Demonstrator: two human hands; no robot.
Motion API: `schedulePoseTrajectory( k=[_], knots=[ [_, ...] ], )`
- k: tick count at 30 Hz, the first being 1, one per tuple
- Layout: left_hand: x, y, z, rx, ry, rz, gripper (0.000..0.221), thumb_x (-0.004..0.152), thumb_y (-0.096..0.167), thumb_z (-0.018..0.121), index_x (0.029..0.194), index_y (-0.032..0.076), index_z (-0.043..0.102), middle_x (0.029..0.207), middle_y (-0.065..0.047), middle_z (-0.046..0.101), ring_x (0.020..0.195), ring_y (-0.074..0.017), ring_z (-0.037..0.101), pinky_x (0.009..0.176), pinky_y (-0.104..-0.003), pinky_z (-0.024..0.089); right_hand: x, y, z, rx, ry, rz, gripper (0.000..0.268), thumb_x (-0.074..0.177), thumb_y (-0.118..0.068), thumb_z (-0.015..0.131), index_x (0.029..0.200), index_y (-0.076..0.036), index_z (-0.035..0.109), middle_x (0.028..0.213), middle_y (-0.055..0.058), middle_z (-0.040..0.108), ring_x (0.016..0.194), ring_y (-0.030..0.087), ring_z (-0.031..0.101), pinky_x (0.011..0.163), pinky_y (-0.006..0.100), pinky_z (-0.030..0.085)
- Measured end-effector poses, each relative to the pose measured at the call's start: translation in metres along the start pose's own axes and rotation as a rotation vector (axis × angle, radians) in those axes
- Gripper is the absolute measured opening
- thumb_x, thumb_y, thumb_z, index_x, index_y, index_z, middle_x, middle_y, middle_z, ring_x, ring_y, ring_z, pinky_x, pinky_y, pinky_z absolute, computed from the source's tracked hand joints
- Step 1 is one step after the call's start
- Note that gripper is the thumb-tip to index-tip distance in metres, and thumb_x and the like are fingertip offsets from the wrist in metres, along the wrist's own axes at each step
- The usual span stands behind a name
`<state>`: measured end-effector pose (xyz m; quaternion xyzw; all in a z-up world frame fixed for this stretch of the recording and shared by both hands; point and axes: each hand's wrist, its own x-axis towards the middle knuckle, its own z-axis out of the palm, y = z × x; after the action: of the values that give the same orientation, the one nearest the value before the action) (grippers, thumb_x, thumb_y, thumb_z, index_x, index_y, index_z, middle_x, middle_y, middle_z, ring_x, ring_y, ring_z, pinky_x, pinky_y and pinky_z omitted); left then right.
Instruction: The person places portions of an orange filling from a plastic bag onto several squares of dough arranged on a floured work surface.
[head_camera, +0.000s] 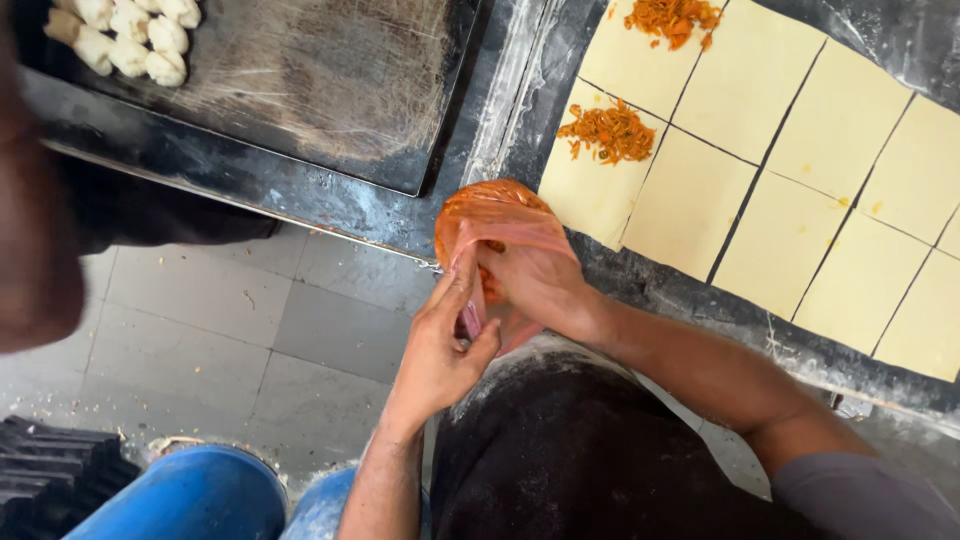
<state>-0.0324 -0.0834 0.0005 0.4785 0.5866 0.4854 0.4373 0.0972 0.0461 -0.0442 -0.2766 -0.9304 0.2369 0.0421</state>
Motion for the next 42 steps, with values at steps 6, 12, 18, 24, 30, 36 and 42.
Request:
schedulePoseTrajectory(
  k=[6, 12, 18, 24, 30, 36, 42],
  knots=[
    [-0.001, -0.011, -0.004, 0.024, -0.015, 0.055, 0.083, 0.083, -0.002, 0.068, 0.158, -0.003, 0.033, 0.166, -0.023, 0.036, 0.157, -0.0340, 0.033, 0.127, -0.041, 0.029, -0.002, 0.011, 0.004, -0.049, 0.016, -0.050, 0.033, 0.087, -0.017, 0.063, 0.118, -0.011, 0.072, 0.126, 0.006, 0.070, 0.121, 0.025, 0.065, 0.099, 0.035, 0.053],
    [-0.002, -0.023, -0.008, 0.028, -0.042, 0.084, 0.082, 0.083, -0.001, 0.071, 0.157, -0.005, 0.035, 0.165, -0.024, 0.039, 0.157, -0.0341, 0.033, 0.128, -0.041, 0.027, -0.006, -0.005, 0.018, -0.197, 0.137, -0.094, 0.048, 0.068, -0.028, 0.071, 0.113, -0.008, 0.072, 0.123, 0.020, 0.067, 0.114, 0.038, 0.064, 0.094, 0.045, 0.053],
    [0.003, -0.021, -0.003, 0.019, -0.065, 0.087, 0.081, 0.083, -0.002, 0.070, 0.156, -0.004, 0.036, 0.165, -0.023, 0.039, 0.157, -0.0326, 0.032, 0.126, -0.040, 0.028, -0.019, -0.003, 0.018, -0.026, -0.049, 0.092, 0.064, 0.064, -0.029, 0.075, 0.123, -0.006, 0.070, 0.124, 0.019, 0.065, 0.113, 0.037, 0.066, 0.090, 0.045, 0.055],
    [0.010, -0.016, 0.009, -0.020, 0.010, -0.090, 0.082, 0.083, 0.000, 0.071, 0.157, 0.000, 0.036, 0.164, -0.018, 0.043, 0.138, -0.0221, 0.054, 0.106, -0.031, 0.049, -0.017, 0.014, -0.003, 0.221, 0.215, -0.165, 0.039, 0.080, 0.001, 0.072, 0.117, -0.013, 0.071, 0.136, 0.009, 0.068, 0.123, 0.028, 0.068, 0.100, 0.039, 0.058],
    [0.021, -0.018, 0.030, 0.002, 0.112, -0.008, 0.086, 0.083, -0.010, 0.071, 0.161, 0.001, 0.035, 0.118, -0.016, 0.059, 0.099, -0.0163, 0.054, 0.082, -0.028, 0.050, -0.022, 0.057, -0.004, 1.057, 0.143, -0.030, 0.035, 0.094, 0.008, 0.069, 0.128, 0.000, 0.067, 0.133, 0.016, 0.068, 0.123, 0.027, 0.065, 0.106, 0.039, 0.056],
    [0.030, -0.013, 0.049, -0.067, 0.149, -0.131, 0.088, 0.084, -0.012, 0.067, 0.164, 0.004, 0.033, 0.088, -0.002, 0.062, 0.070, -0.0039, 0.055, 0.065, -0.020, 0.050, -0.061, 0.142, -0.029, 1.792, 0.131, 0.194, 0.036, 0.097, 0.001, 0.065, 0.132, 0.002, 0.060, 0.125, 0.020, 0.069, 0.110, 0.033, 0.072, 0.094, 0.051, 0.063],
    [0.034, -0.004, 0.065, -0.086, 0.231, -0.116, 0.083, 0.085, -0.015, 0.063, 0.160, 0.003, 0.035, 0.150, -0.010, 0.049, 0.092, -0.0044, 0.060, 0.077, -0.023, 0.056, -0.113, 0.245, -0.071, 1.490, 0.309, 0.321, 0.038, 0.099, -0.001, 0.067, 0.136, -0.001, 0.059, 0.127, 0.017, 0.069, 0.112, 0.026, 0.070, 0.099, 0.043, 0.061]
  ],
)
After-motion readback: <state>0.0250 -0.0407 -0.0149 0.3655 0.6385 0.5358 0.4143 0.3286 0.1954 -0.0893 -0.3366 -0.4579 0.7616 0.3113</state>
